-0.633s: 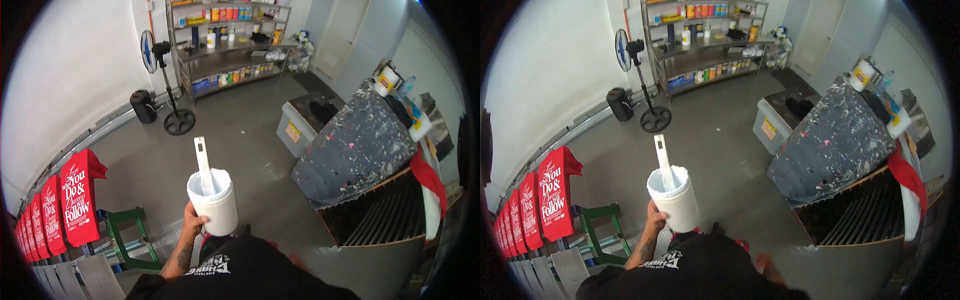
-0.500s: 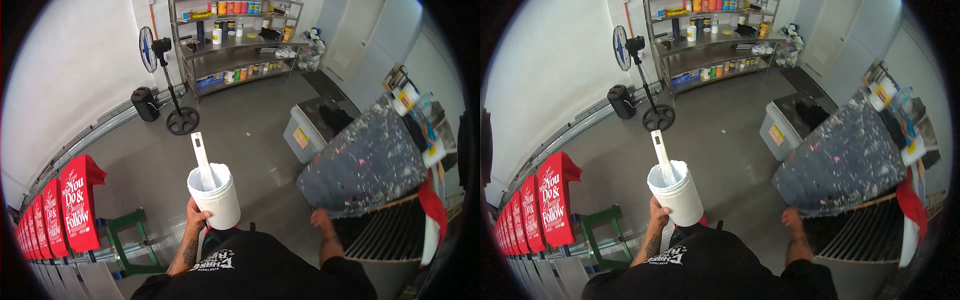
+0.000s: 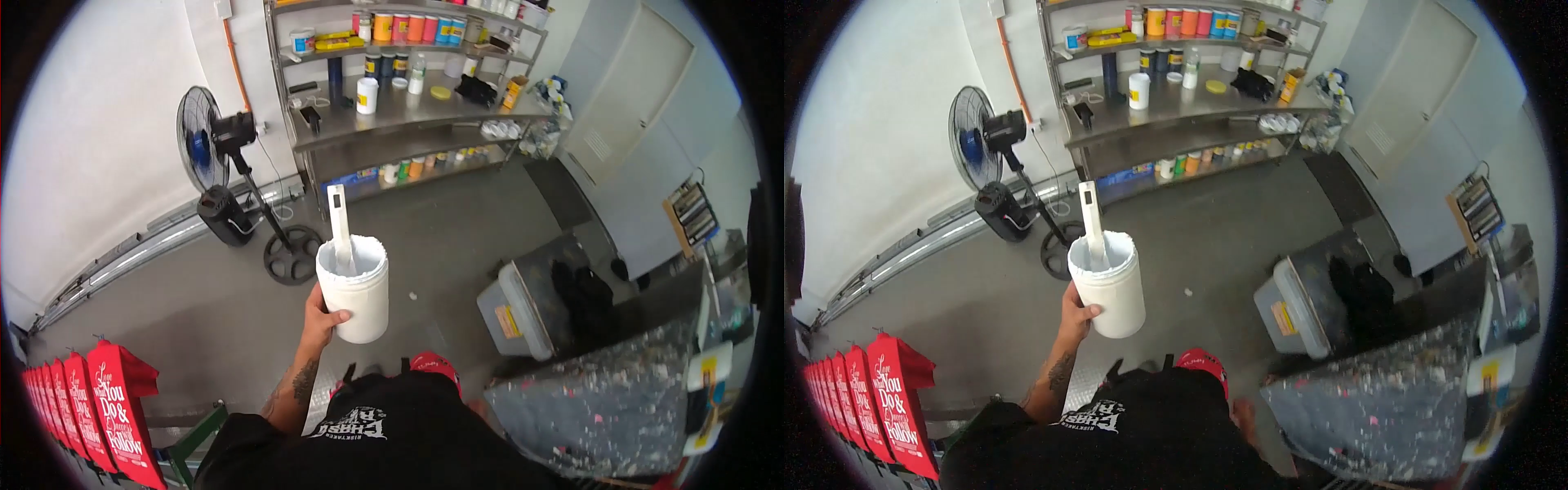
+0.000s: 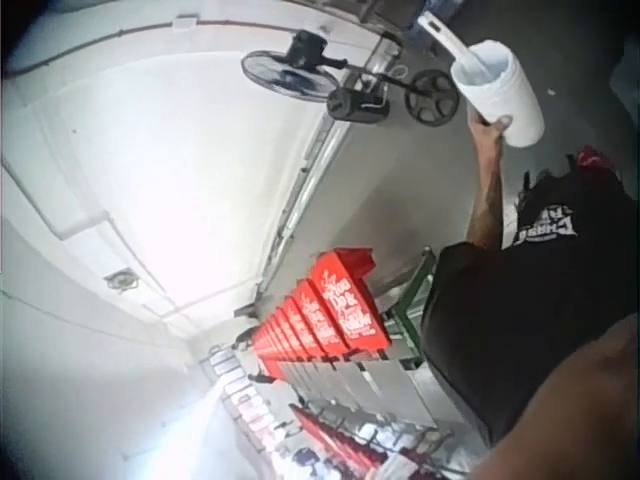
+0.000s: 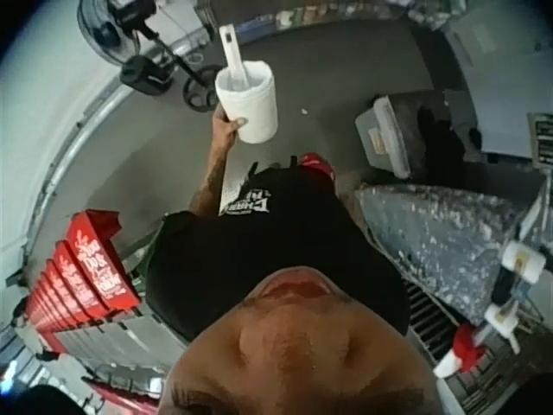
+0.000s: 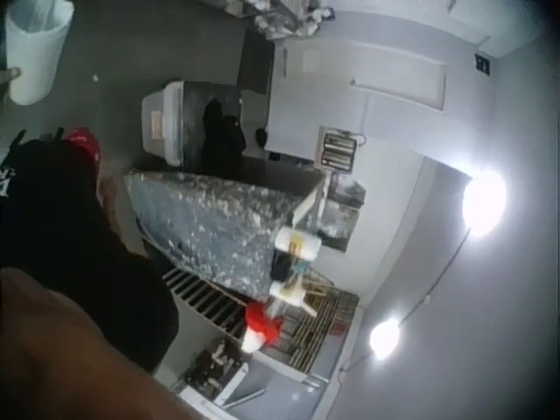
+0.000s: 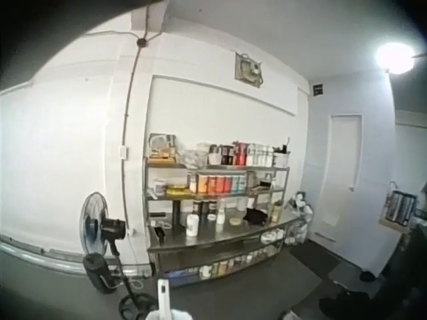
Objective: Manually applying white ink to a screen printing frame and using a squeegee to print the design onto red t-shirts.
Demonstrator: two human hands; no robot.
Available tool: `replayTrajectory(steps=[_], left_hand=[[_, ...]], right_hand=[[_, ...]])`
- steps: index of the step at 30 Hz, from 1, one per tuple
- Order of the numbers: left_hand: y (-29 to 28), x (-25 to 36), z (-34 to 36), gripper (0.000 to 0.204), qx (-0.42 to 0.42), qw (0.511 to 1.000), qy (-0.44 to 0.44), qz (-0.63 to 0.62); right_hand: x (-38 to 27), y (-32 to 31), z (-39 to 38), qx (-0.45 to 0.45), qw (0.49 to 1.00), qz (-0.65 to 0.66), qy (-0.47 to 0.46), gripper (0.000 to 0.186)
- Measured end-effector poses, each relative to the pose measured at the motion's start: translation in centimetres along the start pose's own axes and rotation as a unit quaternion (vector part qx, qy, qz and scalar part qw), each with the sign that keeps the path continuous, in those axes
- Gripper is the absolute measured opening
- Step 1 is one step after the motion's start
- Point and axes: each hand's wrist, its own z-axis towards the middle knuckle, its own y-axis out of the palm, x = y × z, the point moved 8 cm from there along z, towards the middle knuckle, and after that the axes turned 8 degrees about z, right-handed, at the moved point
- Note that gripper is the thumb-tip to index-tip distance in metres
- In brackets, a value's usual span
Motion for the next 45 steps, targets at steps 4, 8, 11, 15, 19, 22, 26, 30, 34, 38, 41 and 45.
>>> replayTrajectory(steps=[4, 8, 11, 15, 19, 22, 26, 30, 34, 38, 41, 45], left_hand=[[0.3, -0.2, 13.2, 0.094, 0.03, 0.999, 0.017, 0.012], [-0.6, -1.6, 25.6, 0.089, 0.088, 0.991, 0.068, 0.068], [-1.8, -2.7, 34.1, 0.086, 0.148, 0.983, 0.082, 0.077], [-2.6, -6.6, 50.6, 0.086, 0.159, 0.982, 0.051, 0.083], [-8.0, -6.6, 58.8, 0.089, 0.22, 0.955, 0.089, 0.18], [-12.7, -8.6, 66.3, 0.091, 0.235, 0.941, 0.087, 0.227], [-16.8, -11.3, 72.6, 0.097, 0.249, 0.938, 0.102, 0.217], [-19.0, -14.2, 75.6, 0.1, 0.247, 0.922, 0.11, 0.277], [-19.0, -15.8, 77.6, 0.108, 0.243, 0.865, 0.141, 0.416], [-11.3, -13.9, 79.2, 0.072, 0.191, 0.922, 0.1, 0.321], [-20.9, -19.4, 76.6, 0.04, 0.322, 0.94, -0.102, 0.046], [-2.9, -33.5, 64.0, 0.039, 0.06, 0.95, -0.299, 0.065]], right_hand=[[0.0, 5.4, 6.8, 0.013, 0.995, -0.067, 0.076, 0.025], [-2.2, 14.0, 16.4, 0.023, 0.981, -0.123, 0.15, 0.025], [-2.4, 17.5, 20.2, 0.053, 0.961, -0.158, 0.22, 0.026], [-14.6, 23.8, 29.0, 0.118, 0.802, -0.579, -0.09, 0.029], [-8.4, 58.1, 30.2, -0.051, 0.769, -0.57, -0.285, 0.029], [-3.5, 66.5, 27.1, -0.076, 0.734, -0.581, -0.343, 0.03], [3.2, 51.7, 25.8, 0.089, 0.828, -0.505, -0.228, 0.038], [9.6, 32.4, 18.1, 0.136, 0.756, -0.634, -0.093, 0.038], [14.9, 27.0, 16.4, 0.137, 0.646, -0.751, 0.019, 0.033], [29.6, 16.1, 11.7, 0.264, 0.635, -0.726, -0.004, 0.03], [32.6, 17.8, 13.1, 0.359, 0.863, -0.343, -0.089, 0.03], [32.6, 24.2, 6.7, 0.352, 0.729, -0.375, -0.452, 0.024]])
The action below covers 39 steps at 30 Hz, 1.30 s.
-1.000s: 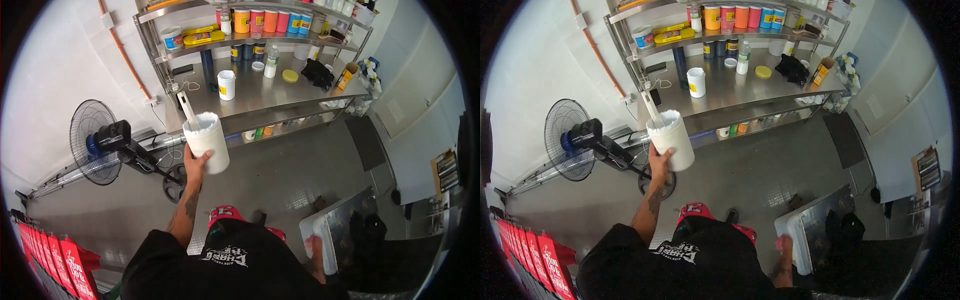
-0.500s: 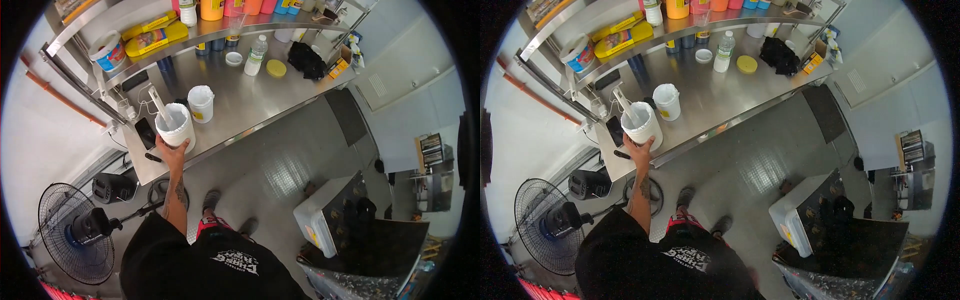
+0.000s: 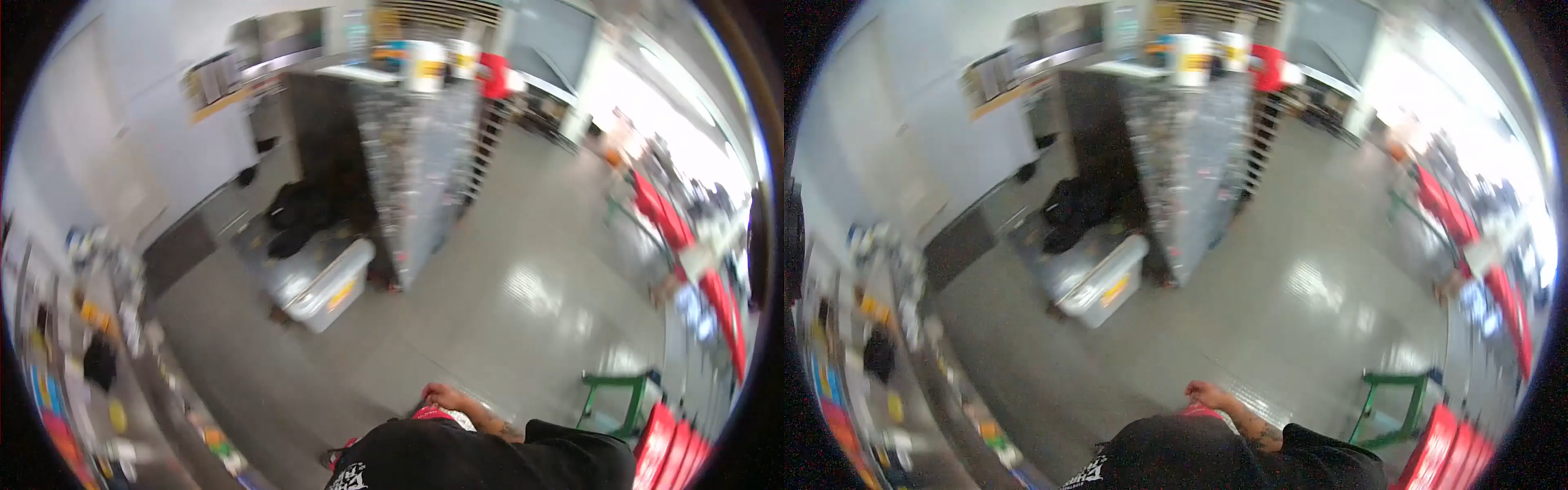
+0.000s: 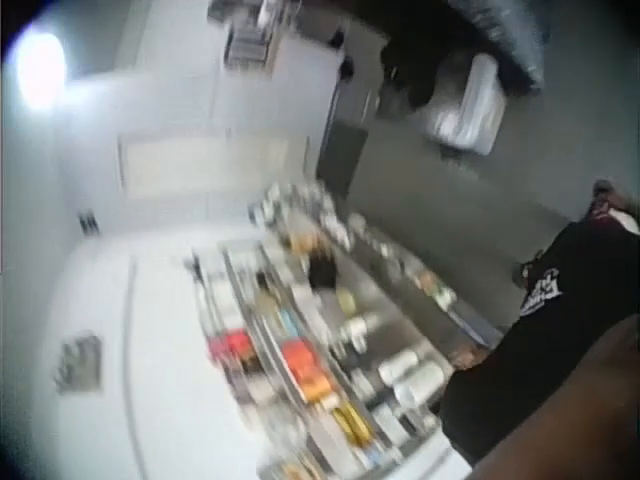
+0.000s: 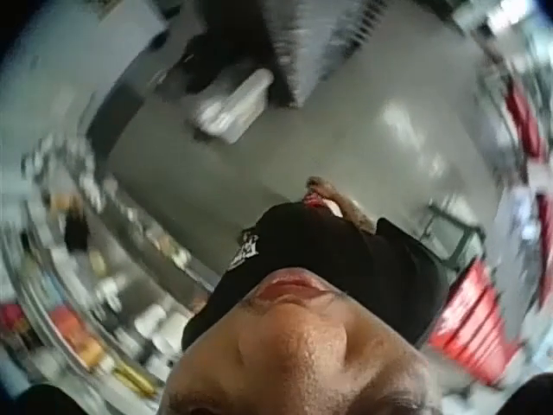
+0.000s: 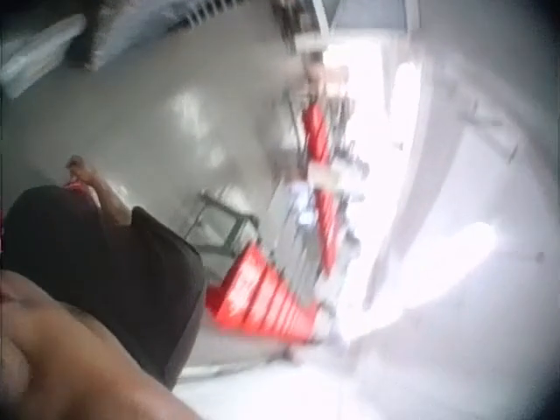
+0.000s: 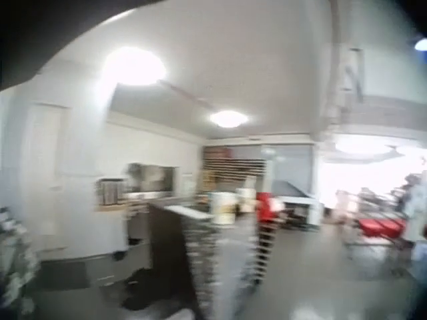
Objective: Manually applying white ink to a screen printing frame and using a squeegee to print the design onto red t-shirts.
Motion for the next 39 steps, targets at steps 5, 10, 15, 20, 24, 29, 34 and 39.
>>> replayTrajectory(steps=[5, 10, 15, 20, 24, 29, 34, 39], left_hand=[[22.2, -20.0, -21.2, 0.054, -0.403, 0.842, -0.072, 0.351], [30.3, -37.9, -44.8, 0.07, -0.626, 0.455, -0.067, 0.63], [37.9, -50.0, -77.6, 0.04, -0.82, 0.316, 0.057, 0.475], [37.0, -66.3, -92.6, 0.07, -0.785, 0.091, -0.198, 0.58], [27.4, -72.7, -113.2, 0.046, -0.78, -0.066, 0.137, 0.608], [11.5, -81.6, -141.8, 0.05, -0.87, -0.261, 0.123, 0.4], [-2.0, -84.5, -165.3, 0.051, -0.873, -0.331, 0.072, 0.351], [-7.2, -98.6, -173.4, 0.049, -0.839, -0.335, 0.105, 0.415]], right_hand=[[6.2, -14.9, -11.6, 0.151, 0.982, 0.063, 0.096, 0.028], [10.1, -31.4, -20.1, 0.36, 0.915, 0.161, 0.089, 0.024], [18.8, -41.7, -26.8, 0.478, 0.822, 0.27, 0.152, 0.021], [38.4, -36.3, -33.1, 0.566, 0.677, 0.345, 0.319, 0.03], [39.5, -22.2, -39.5, 0.577, 0.363, 0.675, 0.283, 0.024], [37.1, -30.4, -40.9, 0.522, 0.308, 0.662, 0.441, 0.026], [47.7, -44.0, -37.7, 0.592, 0.42, 0.605, 0.328, 0.03], [61.0, -59.5, -45.7, 0.703, 0.666, 0.235, 0.087, 0.027]])
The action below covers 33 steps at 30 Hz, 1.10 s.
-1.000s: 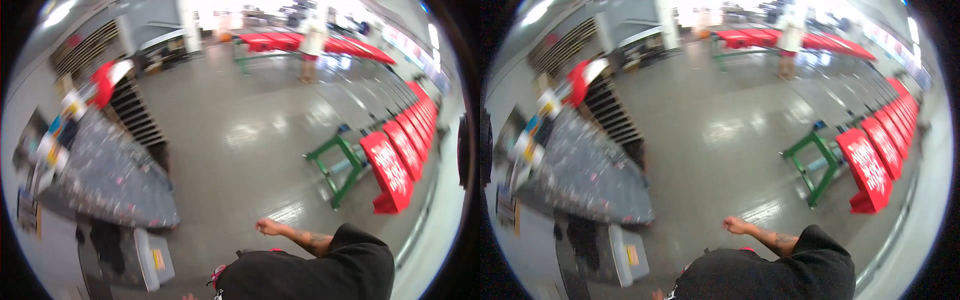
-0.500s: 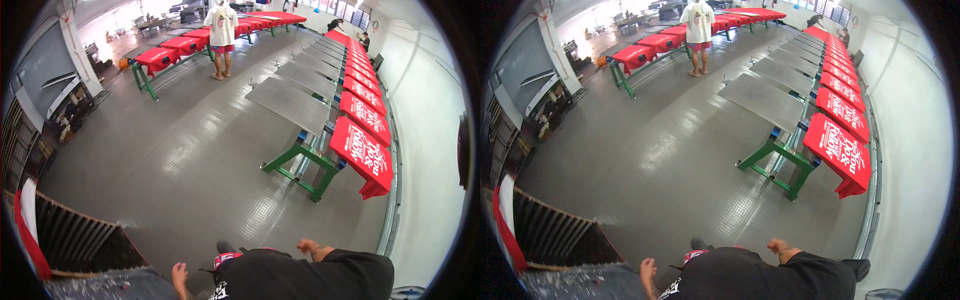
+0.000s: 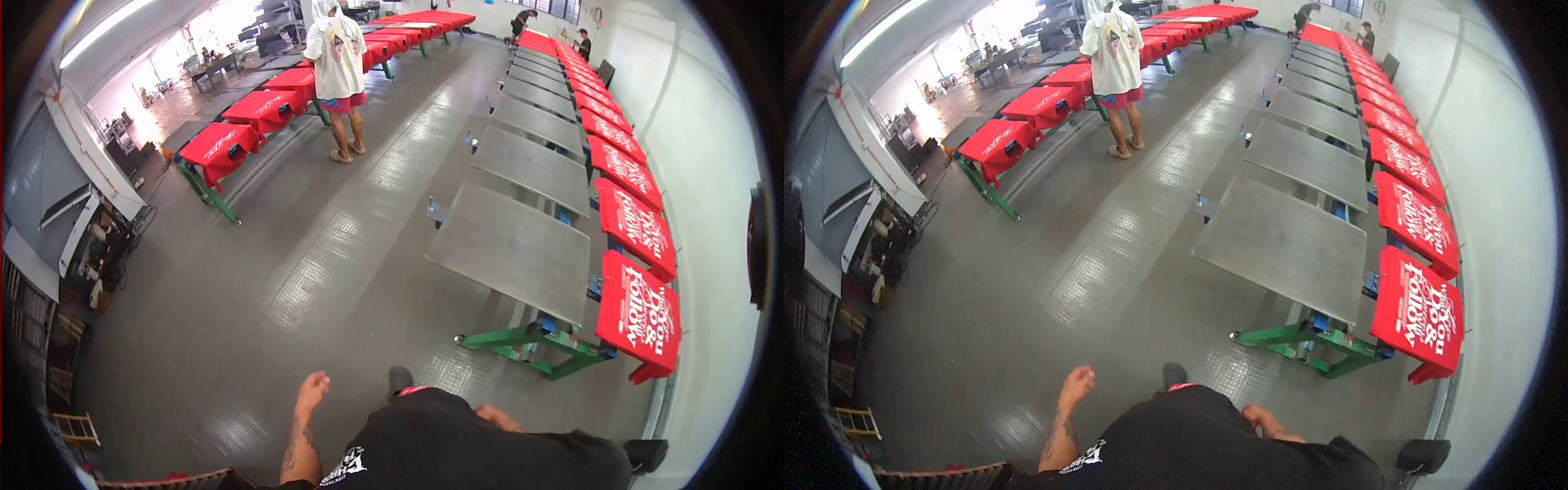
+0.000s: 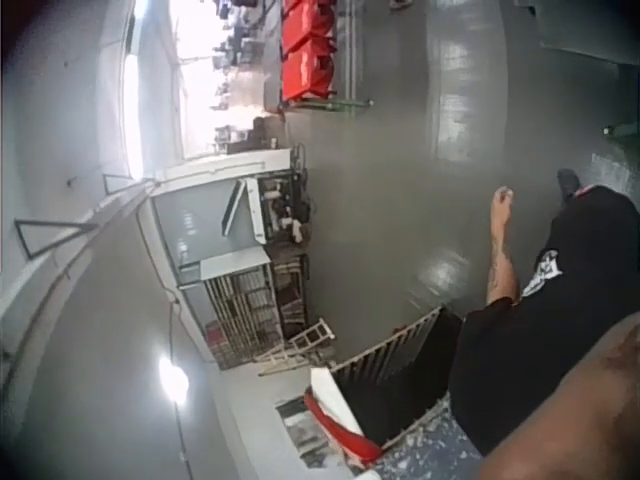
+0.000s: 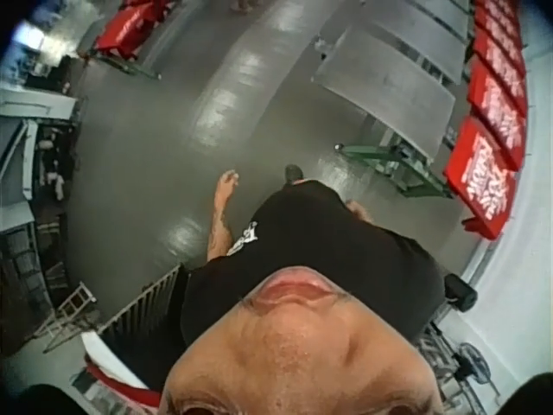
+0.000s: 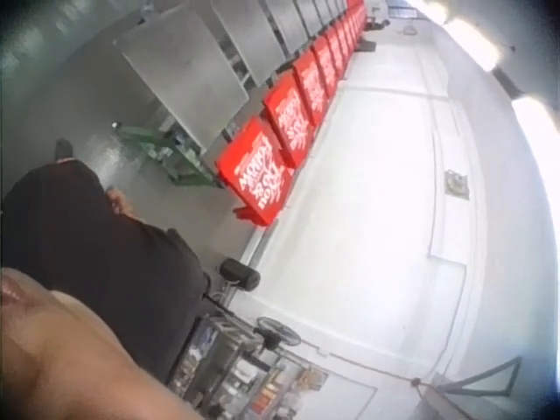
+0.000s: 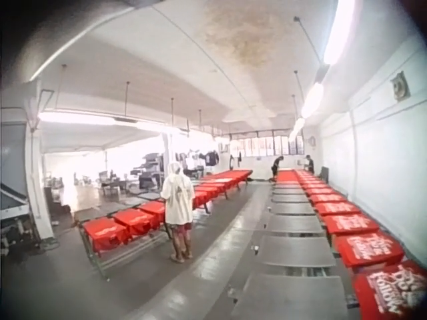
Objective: Manually applying white ink to a screen printing frame and using a squeegee to print the design onto red t-shirts.
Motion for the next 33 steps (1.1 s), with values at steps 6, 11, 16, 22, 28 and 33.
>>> replayTrajectory(steps=[6, 11, 16, 22, 28, 33], left_hand=[[-2.6, -13.1, 1.7, 0.037, -0.071, 0.986, -0.006, 0.151], [-7.7, -3.0, 23.3, 0.022, -0.014, 0.856, 0.231, 0.461], [-12.9, 5.4, 43.0, 0.02, -0.073, 0.887, 0.148, 0.431], [-21.1, 31.0, 77.0, 0.015, -0.01, 0.995, -0.064, 0.078], [-15.9, 69.3, 99.9, 0.019, 0.075, 0.992, 0.093, -0.036], [-6.2, 71.4, 111.9, 0.024, -0.109, 0.984, 0.059, 0.126]], right_hand=[[-24.9, -17.3, 44.1, 0.108, 0.965, 0.16, 0.178, 0.03], [-41.1, -26.4, 66.9, 0.048, 0.994, 0.081, 0.058, 0.029], [-41.4, -30.9, 79.6, 0.026, 0.989, 0.127, 0.071, 0.03], [-37.0, -41.0, 88.1, 0.055, 0.989, 0.058, 0.124, 0.027], [-25.0, -59.3, 94.5, 0.258, 0.92, 0.148, 0.257, 0.024], [-26.7, -81.1, 107.3, 0.24, 0.949, 0.081, 0.186, 0.017]])
